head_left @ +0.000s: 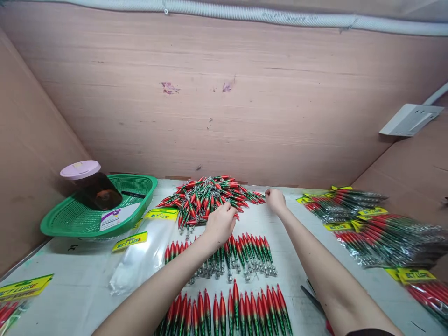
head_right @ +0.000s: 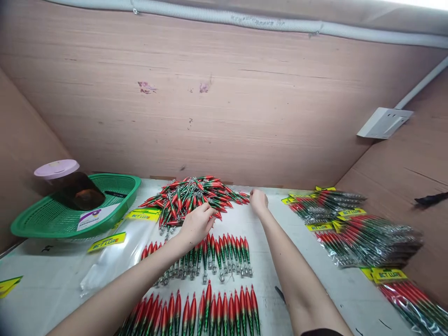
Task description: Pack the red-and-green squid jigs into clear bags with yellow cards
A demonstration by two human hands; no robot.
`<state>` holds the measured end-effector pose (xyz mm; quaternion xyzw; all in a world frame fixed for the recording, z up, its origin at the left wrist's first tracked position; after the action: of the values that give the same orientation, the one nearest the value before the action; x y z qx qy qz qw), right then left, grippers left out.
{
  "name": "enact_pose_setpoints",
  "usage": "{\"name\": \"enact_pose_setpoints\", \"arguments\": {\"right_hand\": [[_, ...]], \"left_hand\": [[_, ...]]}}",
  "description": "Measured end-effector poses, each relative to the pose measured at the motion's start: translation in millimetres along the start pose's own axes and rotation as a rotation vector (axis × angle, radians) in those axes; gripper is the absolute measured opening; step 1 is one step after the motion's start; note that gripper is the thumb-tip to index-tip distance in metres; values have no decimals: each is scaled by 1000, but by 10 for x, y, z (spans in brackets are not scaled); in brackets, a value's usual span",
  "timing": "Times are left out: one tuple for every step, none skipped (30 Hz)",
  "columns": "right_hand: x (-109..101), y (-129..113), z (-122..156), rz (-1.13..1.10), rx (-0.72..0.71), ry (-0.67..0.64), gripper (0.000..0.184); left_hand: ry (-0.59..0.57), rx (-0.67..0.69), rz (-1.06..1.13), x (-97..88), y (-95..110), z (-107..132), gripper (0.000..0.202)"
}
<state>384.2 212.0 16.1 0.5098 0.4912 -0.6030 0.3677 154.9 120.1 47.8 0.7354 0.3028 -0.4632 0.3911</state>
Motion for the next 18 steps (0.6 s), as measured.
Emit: {"name": "enact_pose_setpoints", "arguments": {"right_hand": [[-4,29,-39,6,0,-2,28],[-5,46,-72,10,-7,-5,28],[-2,51,-100,12,-19,-11,28],[5,46,-125,13,-31,-18,28],[15,32,-147,13,-42,-29,29],[27,15,-167,14,-50,-43,29],[38,-3,-184,16,-55,-59,29],[47,-17,-199,19,-56,-77,29],[52,-22,-210,23,-54,-98,29],[53,-16,-216,28,-47,-119,30],[47,3,-216,33,-34,-139,30],[36,36,-209,39,-17,-156,31],[21,82,-194,44,4,-170,31],[1,136,-169,46,24,-179,32],[-22,196,-136,45,42,-182,32],[-48,257,-94,40,54,-178,31],[-77,318,-46,32,60,-169,31],[-109,375,9,20,61,-154,30]], "left_hand": [[-15,6,-19,19,11,-23,22],[-28,12,-38,38,19,-40,22],[-40,19,-54,58,28,-49,22],[-52,28,-69,78,37,-50,22],[-63,38,-82,98,48,-43,23],[-74,49,-93,117,60,-31,23],[-85,61,-103,136,71,-18,23],[-95,72,-113,153,81,-7,23],[-106,84,-123,171,91,-3,23],[-115,97,-132,189,101,-12,22],[-122,111,-141,209,115,-36,22],[-130,128,-150,233,133,-80,21],[-136,146,-157,263,158,-142,21],[-142,166,-165,301,192,-224,19],[-147,187,-171,348,235,-323,18],[-150,209,-175,403,289,-437,17],[-154,232,-178,466,353,-562,17],[-156,254,-179,534,426,-692,20]]}}
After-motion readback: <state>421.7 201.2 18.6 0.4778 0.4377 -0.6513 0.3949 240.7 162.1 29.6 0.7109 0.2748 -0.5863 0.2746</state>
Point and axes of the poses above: each hand's wrist, its own z-axis away from the middle knuckle, its own x-axis out of the palm, y = z × x, the point moved 5 cm from there along -z, towards the middle knuckle, and after that the axes turned 1 degree about -x, right-handed, at the moved point
